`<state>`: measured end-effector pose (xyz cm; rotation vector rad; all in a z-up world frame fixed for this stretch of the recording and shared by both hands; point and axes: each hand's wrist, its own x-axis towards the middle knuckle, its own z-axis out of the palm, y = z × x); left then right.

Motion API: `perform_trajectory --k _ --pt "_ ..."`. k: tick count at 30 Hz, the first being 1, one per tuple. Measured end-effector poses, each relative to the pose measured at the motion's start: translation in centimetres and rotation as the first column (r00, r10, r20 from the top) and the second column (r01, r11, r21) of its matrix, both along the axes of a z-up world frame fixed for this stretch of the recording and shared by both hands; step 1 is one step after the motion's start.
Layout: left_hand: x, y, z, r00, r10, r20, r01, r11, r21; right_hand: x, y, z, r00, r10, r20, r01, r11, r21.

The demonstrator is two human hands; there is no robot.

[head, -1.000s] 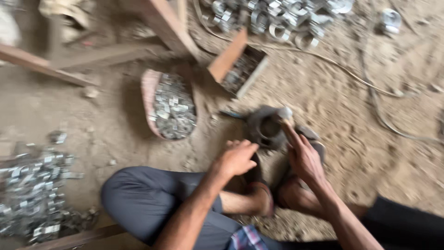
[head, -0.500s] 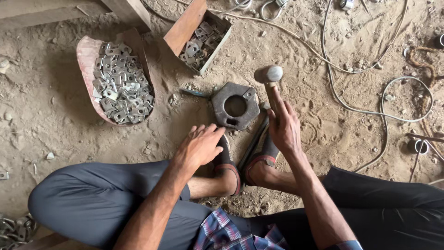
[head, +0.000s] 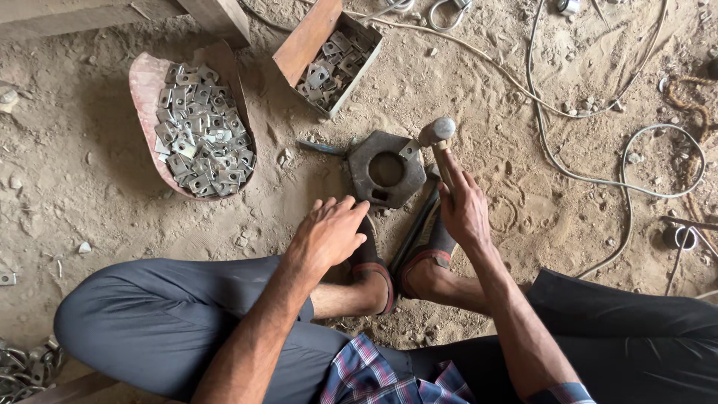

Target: The person sits on the ground and uses a hammer to strike small metal parts placed on a metal anvil. The person repeatedly picks up parts from a container, positions them on the anvil, and hammers them before placing them into a wooden box.

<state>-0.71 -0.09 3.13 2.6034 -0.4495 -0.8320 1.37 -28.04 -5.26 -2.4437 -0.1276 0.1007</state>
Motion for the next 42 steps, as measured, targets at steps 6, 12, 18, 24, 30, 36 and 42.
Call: perform_trajectory --k 6,12,18,24,30,36,42 --pt "0.0 0.0 0.0 0.999 0.016 0.043 -0.015 1.000 -0.022 -0.4 0.6 1.0 0.996 0.051 0.068 -0.049 0.998 -0.037" --pt "0.2 -0.1 0.2 1.000 0.012 -0.010 -0.012 1.000 0.003 -0.3 -0.3 -0.9 0.996 -0.011 0.085 0.016 0.998 -0.061" --pt "0.3 -0.4 0.6 0.999 -0.002 -0.041 0.003 1.000 0.016 -0.2 -1.0 -1.6 0.998 -0.015 0.067 0.017 0.999 -0.035" --pt "0.3 -0.2 0.7 1.000 -0.024 -0.015 0.024 0.999 0.024 -0.4 -0.4 -0.2 0.999 0.032 0.015 -0.032 0.999 -0.027" --pt "0.0 -0.1 -0.3 1.000 -0.020 0.016 0.020 1.000 0.017 -0.3 0.0 0.7 0.999 0.013 -0.041 -0.016 0.998 -0.064" --pt "-0.1 -0.8 -0.4 0.998 -0.020 -0.059 0.023 0.998 0.054 -0.3 1.1 3.6 0.998 -0.002 0.062 0.004 1.000 -0.025" --pt "-0.5 -0.7 -1.4 0.997 0.048 -0.064 -0.050 0.998 -0.038 -0.2 2.7 6.2 0.999 -0.041 -0.002 0.041 0.998 -0.042"
